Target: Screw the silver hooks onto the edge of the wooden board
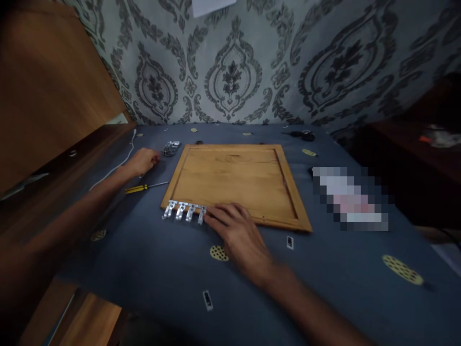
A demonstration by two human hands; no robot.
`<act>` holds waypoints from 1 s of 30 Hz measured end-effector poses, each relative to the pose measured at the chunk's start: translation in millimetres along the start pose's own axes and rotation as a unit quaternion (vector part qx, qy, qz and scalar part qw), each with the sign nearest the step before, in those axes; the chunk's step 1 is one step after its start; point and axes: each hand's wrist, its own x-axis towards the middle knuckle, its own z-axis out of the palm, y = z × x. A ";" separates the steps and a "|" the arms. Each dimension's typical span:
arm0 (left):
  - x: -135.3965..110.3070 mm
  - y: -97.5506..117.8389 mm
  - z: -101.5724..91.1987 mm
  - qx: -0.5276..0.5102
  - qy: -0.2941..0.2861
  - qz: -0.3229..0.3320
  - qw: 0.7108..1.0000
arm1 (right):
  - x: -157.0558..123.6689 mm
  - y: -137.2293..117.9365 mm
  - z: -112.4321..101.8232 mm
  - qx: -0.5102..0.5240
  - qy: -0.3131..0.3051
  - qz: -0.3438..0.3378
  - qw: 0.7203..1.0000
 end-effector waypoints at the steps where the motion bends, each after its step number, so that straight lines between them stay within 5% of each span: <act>1: 0.0 1.7 -0.7 0.006 -0.001 -0.001 1.000 | 0.5 -0.4 -1.0 0.002 -0.003 0.002 1.000; 9: -32.0 11.4 -19.0 -0.006 0.066 0.021 0.998 | 2.1 -3.2 -5.2 0.004 0.000 0.007 1.000; 16: -73.3 35.9 -41.1 -0.146 0.131 0.069 0.978 | 2.8 -3.4 -5.8 0.017 0.002 0.005 1.000; 22: -99.3 77.0 -49.9 -0.310 0.107 0.116 0.938 | 2.9 -4.0 -5.5 0.015 0.014 0.000 1.000; 30: -114.7 138.8 -57.3 -0.483 -0.020 0.147 0.863 | 4.0 -5.3 -5.6 -0.007 0.007 0.004 1.000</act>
